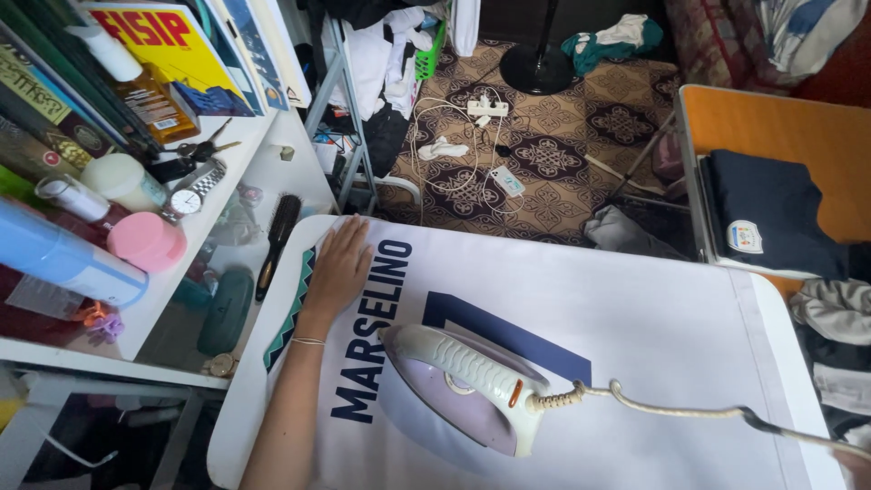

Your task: Ironing a white jersey on a small table

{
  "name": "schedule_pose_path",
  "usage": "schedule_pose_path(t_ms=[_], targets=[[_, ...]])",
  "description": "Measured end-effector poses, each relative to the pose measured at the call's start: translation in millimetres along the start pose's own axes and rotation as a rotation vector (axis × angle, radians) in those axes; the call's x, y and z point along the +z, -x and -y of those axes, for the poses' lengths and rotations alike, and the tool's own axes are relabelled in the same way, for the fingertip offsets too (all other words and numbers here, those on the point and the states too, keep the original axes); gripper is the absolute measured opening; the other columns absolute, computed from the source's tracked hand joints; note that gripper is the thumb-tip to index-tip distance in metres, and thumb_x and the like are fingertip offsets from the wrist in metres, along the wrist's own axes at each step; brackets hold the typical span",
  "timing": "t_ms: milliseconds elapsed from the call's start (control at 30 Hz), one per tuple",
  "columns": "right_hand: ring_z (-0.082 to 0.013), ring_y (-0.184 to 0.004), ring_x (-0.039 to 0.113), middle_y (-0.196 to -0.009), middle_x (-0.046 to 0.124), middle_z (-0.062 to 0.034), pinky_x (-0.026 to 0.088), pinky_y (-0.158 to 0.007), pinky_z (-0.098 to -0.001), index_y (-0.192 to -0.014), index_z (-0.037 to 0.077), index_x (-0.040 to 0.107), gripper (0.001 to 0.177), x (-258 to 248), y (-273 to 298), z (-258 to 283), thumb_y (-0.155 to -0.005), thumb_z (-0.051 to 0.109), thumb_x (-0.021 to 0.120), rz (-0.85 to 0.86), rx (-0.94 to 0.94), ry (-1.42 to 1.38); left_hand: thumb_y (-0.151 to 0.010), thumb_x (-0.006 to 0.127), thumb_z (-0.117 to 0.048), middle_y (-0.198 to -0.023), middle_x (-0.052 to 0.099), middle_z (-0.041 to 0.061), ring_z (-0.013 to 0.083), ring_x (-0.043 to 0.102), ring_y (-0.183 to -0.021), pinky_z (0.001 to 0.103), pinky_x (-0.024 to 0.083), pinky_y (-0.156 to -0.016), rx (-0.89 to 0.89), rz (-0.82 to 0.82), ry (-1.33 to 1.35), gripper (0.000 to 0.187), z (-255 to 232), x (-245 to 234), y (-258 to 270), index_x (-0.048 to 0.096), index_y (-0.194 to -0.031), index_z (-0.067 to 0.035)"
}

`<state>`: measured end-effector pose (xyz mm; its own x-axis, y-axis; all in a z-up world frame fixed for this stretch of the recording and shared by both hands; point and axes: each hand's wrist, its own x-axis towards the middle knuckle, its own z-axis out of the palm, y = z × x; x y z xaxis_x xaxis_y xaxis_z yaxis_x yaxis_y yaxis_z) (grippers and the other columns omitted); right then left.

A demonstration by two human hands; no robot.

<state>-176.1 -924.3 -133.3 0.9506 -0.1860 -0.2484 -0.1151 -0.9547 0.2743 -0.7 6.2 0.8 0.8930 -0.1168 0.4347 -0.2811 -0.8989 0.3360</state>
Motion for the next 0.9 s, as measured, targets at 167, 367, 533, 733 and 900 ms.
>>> schedule_pose_path(t_ms=[167,367,533,733,900], targets=[[-0.0157,-0.072,0.072,-0.088,0.072,-0.0020,0.061,-0.065,-0.0282,-0.143,0.021,0.056,0.087,-140,39,176,-0.070,0.063,0.076,-0.171,-0.154,0.040,-0.106,0.047,-0.030,-0.156,0.046,0.020,0.0309,0.040,-0.147,0.047,0.024,-0.123,0.008,-0.016,-0.007,0.052,3,4,-2,0.051,-0.147,0.001],[-0.0282,-0.105,0.067,-0.111,0.063,-0.0148,0.056,-0.092,-0.0449,-0.119,0.013,0.064,0.063,-334,158,388,-0.078,0.059,0.073,-0.650,-0.593,-0.243,-0.106,0.046,-0.030,-0.156,0.047,0.020,0.0311,0.039,-0.148,0.047,0.024,-0.124,0.009,-0.022,0.000,0.051,2,1,0,0.051,-0.146,0.001],[-0.0275,-0.106,0.068,-0.111,0.059,-0.0139,0.056,-0.089,-0.0496,-0.145,0.017,0.052,0.073,-401,176,495,-0.084,0.057,0.062,-0.933,-0.874,-0.326,-0.106,0.046,-0.029,-0.156,0.047,0.018,0.0307,0.038,-0.149,0.048,0.020,-0.124,-0.001,-0.015,0.034,0.050,-2,-11,1,0.052,-0.147,-0.001],[-0.0195,-0.055,0.068,-0.083,0.061,-0.0100,0.056,-0.044,-0.0343,-0.151,0.033,0.048,0.070,-391,158,520,-0.084,0.026,0.068,-0.743,-0.813,-0.292,-0.103,0.047,-0.033,-0.159,0.042,0.015,0.0332,0.032,-0.149,0.057,0.012,-0.123,-0.112,0.041,-0.121,0.052,-3,-17,-2,0.051,-0.148,-0.008],[-0.0242,-0.044,0.064,-0.080,0.061,-0.0089,0.050,-0.038,-0.0380,-0.151,0.038,0.049,0.070,-408,144,536,-0.084,0.032,0.069,-0.753,-0.736,-0.305,-0.101,0.047,-0.036,-0.162,0.036,0.013,0.0338,0.028,-0.151,0.058,0.012,-0.122,-0.156,0.093,-0.137,0.055,0,-13,0,0.046,-0.151,-0.011]])
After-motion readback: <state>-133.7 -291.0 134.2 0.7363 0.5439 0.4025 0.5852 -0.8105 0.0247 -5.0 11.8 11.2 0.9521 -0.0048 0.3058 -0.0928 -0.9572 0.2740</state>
